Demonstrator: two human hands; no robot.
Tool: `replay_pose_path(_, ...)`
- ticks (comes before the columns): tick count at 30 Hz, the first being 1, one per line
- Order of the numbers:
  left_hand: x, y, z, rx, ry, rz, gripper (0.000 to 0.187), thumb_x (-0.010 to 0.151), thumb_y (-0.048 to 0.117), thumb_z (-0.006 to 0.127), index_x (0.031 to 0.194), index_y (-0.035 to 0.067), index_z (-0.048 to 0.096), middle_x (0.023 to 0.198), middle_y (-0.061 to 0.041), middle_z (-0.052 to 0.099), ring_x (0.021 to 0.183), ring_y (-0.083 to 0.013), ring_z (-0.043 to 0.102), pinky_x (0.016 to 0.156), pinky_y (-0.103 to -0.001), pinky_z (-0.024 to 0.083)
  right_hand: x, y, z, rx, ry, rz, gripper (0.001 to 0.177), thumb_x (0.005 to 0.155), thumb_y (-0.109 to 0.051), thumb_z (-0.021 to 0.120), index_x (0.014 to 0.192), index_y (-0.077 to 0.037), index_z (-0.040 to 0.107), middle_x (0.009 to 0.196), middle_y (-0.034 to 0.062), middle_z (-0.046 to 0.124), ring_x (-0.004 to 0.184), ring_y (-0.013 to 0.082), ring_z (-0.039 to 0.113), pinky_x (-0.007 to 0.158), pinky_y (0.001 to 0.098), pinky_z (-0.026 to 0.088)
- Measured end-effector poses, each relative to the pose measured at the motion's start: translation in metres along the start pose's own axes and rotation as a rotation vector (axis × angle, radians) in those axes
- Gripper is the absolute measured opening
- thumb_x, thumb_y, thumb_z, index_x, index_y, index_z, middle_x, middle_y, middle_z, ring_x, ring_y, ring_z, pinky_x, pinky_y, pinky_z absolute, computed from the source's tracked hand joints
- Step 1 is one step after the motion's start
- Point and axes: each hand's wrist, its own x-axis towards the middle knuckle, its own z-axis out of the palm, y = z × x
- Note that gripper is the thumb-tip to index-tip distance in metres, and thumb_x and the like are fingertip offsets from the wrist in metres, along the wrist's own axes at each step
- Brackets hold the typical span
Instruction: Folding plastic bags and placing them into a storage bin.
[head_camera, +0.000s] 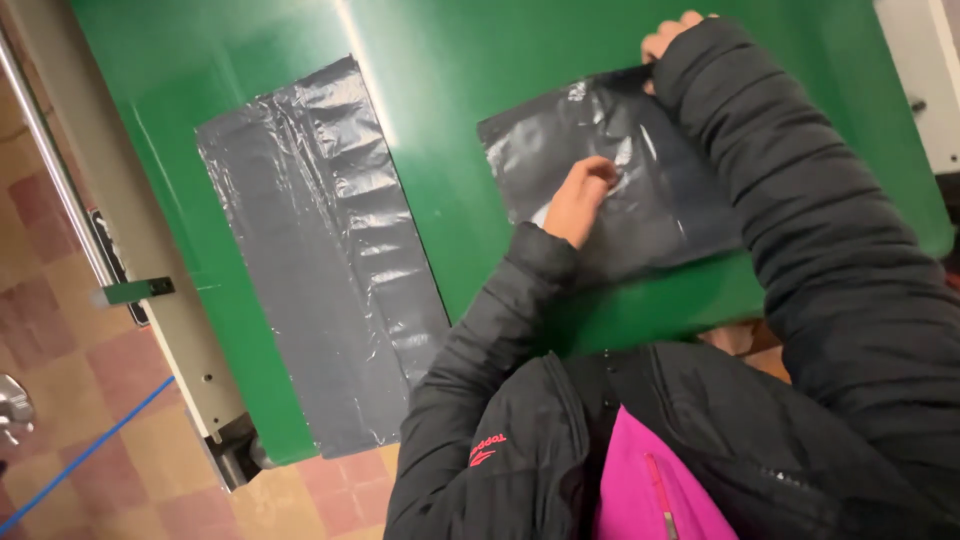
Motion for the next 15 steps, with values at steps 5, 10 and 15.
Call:
replay_pose_path(5,-0.03,0.007,-0.028,-0.845,0.088,-0.26,0.096,0.094,0.079,0.026,0.15,0.003,0.04,0.151,-0.013,0.052,0.137,-0.0268,0.053,0.112,-0.046,0.037,-0.094,-0.038,-0.044,0.148,0.282,-0.09,0.03,0.08,-0.02,0.082,0.108,-0.016,0.071,0.101,0.0054,0.068,0.103,0.0302,0.062,0.095,0.0457,0.047)
replay_pose_path(10,-0.077,-0.055,-0.063,-1.098,0.174,-0.229,0.108,0.09,0.088,0.021,0.152,0.0,0.035,0.147,-0.017,0.052,0.132,-0.0329,0.053,0.114,-0.05,0.036,-0.202,-0.055,-0.025,0.201,0.551,-0.218,0.021,0.078,-0.007,0.077,0.095,-0.017,0.07,0.1,-0.0024,0.07,0.111,0.0236,0.068,0.095,0.042,0.047)
replay_pose_path(15,-0.122,-0.066,-0.054,-0.46,0.347,-0.059,0.084,0.096,0.058,0.062,0.156,0.003,0.041,0.129,-0.02,0.056,0.115,-0.0317,0.051,0.104,-0.047,0.042,-0.236,-0.049,0.024,0.27,0.505,-0.169,0.019,0.08,-0.006,0.071,0.096,-0.015,0.07,0.109,-0.0048,0.073,0.12,0.0225,0.069,0.108,0.0457,0.049)
